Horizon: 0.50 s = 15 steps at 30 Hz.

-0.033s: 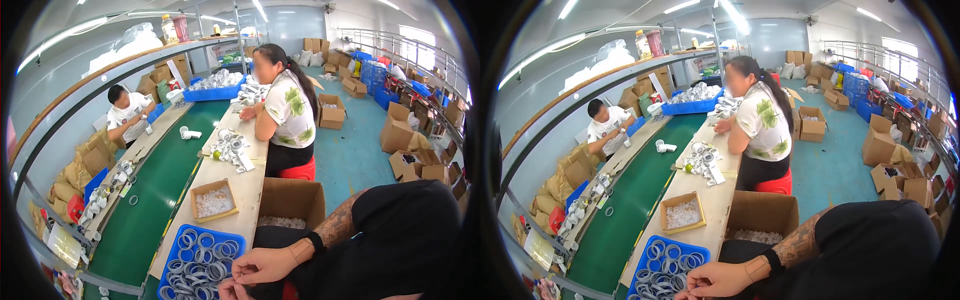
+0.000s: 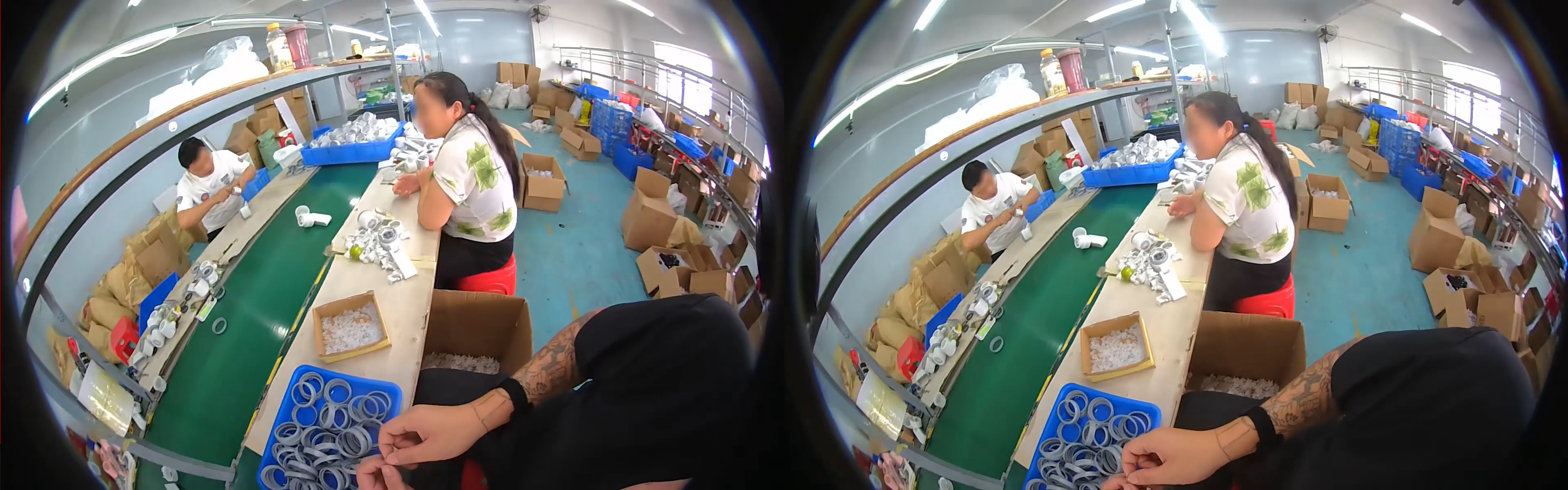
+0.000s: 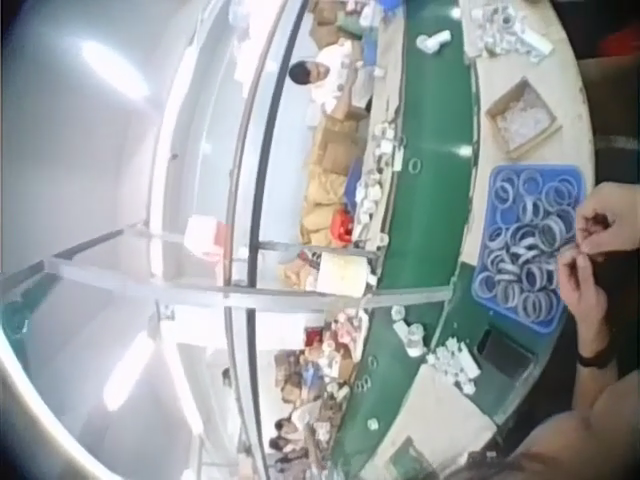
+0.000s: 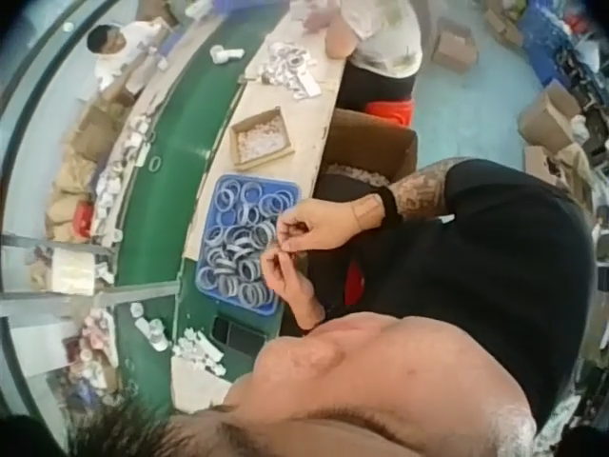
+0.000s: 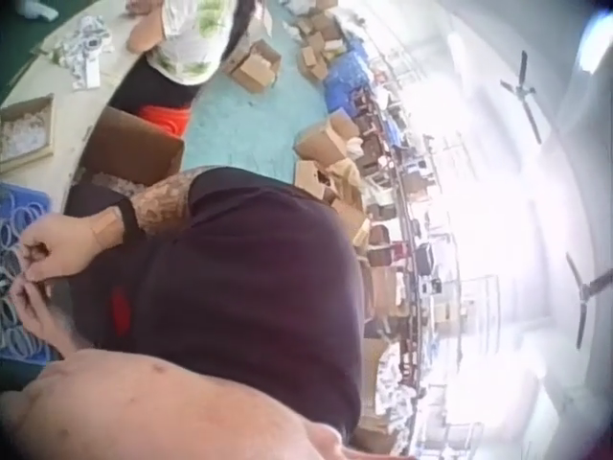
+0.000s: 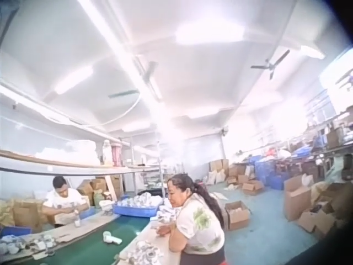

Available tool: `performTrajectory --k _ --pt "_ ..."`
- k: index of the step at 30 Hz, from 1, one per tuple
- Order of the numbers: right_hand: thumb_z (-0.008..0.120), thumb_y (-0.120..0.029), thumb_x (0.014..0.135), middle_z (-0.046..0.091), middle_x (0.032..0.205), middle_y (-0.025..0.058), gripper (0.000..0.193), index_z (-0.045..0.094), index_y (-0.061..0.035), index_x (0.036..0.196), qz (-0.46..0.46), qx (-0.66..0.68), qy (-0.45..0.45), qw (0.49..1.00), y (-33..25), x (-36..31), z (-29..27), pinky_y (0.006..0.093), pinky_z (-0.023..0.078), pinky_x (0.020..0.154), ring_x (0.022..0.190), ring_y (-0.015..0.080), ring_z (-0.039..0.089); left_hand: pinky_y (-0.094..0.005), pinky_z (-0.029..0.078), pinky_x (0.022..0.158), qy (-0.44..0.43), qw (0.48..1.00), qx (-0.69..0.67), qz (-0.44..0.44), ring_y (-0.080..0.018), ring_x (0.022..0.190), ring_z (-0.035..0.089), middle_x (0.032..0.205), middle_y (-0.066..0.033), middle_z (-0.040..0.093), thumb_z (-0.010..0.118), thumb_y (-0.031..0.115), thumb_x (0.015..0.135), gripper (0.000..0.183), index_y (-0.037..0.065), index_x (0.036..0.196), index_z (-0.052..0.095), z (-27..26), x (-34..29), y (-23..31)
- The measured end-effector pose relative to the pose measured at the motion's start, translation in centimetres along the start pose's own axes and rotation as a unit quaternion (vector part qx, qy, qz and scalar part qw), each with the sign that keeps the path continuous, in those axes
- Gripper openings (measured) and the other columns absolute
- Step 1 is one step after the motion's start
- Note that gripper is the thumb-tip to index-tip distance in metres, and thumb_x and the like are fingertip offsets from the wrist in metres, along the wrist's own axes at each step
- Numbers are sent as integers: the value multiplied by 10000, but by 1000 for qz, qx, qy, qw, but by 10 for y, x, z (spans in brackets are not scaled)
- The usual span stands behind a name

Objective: The recorder is assembling small plastic and metal components on a factory assembly line, fitting rings onto housings and sorting small parts.

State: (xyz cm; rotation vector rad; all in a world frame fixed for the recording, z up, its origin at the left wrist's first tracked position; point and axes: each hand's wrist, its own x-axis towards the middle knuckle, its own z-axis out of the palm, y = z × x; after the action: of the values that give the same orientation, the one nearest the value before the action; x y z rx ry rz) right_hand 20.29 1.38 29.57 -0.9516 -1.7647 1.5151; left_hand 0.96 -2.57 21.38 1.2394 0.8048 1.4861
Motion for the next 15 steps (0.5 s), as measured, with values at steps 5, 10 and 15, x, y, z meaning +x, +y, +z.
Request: performTrajectory --k 5,10,15 --pt "650 -290 1161 623 894 -55 221 660 -70 1133 42 89 -42 994 9 9 10 235 457 740 819 35 526 -267 448 748 25 999 35 -27 -98 819 527 942 -23 610 610 147 1166 141 27 1092 603 -9 -4 13" --pt "634 -305 1171 634 968 -57 240 646 -66 1149 42 162 -72 983 27 20 16 232 464 790 886 26 535 -260 444 750 61 996 41 -48 -95 820 527 954 -21 619 617 152 1163 143 33 1086 606 -2 -1 27" --pt "630 -293 1174 641 979 -59 228 653 -68 1151 83 106 -47 990 26 21 7 233 473 816 903 27 540 -263 446 741 61 991 116 8 -100 805 519 954 -18 620 618 170 1166 176 30 1060 601 1 5 21"
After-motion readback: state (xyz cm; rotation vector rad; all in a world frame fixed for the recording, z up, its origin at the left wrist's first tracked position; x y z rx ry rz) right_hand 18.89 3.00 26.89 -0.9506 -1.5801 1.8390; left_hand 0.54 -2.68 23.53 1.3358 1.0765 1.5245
